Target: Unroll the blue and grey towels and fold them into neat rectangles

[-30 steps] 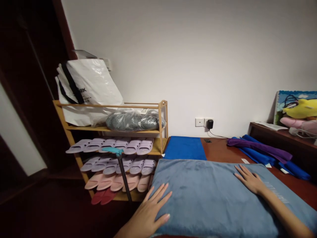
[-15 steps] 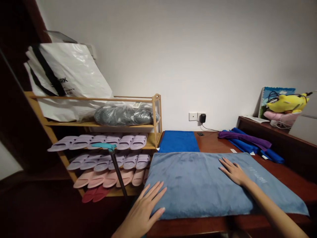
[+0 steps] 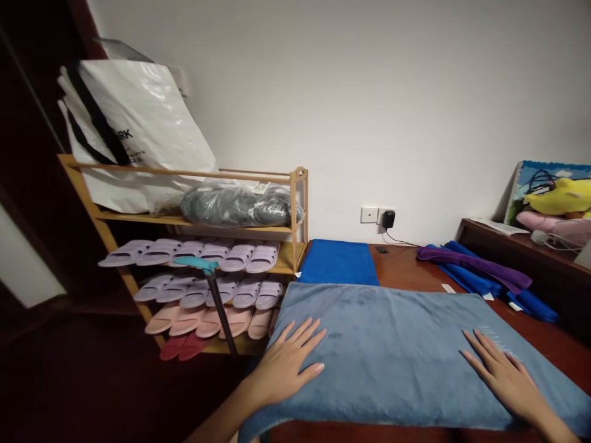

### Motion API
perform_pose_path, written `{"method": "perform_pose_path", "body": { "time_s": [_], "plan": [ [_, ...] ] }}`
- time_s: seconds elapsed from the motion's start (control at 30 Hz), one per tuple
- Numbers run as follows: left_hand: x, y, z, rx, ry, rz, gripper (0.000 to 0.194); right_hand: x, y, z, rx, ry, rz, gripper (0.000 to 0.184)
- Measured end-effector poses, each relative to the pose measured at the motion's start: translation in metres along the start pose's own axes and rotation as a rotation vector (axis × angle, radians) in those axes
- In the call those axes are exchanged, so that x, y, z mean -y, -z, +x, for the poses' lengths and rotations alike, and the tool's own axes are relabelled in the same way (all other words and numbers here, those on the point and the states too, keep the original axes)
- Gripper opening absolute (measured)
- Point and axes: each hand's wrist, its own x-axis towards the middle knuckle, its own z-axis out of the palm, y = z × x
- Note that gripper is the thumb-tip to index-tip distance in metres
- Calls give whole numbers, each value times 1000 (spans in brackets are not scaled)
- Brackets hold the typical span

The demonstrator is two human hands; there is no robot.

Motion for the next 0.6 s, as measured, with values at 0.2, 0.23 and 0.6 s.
{"method": "perform_pose_path", "body": {
  "time_s": [0.2, 0.23, 0.6],
  "plan": [
    [0, -2, -2, -45, -1, 20, 61, 6, 5, 1, -24, -2, 11, 68],
    [0, -2, -2, -88, 14, 40, 64, 3, 5, 0, -37, 21, 7, 66],
    [6, -4, -1, 57, 10, 44, 58, -74, -8, -8, -149, -27, -41, 60]
  ]
}}
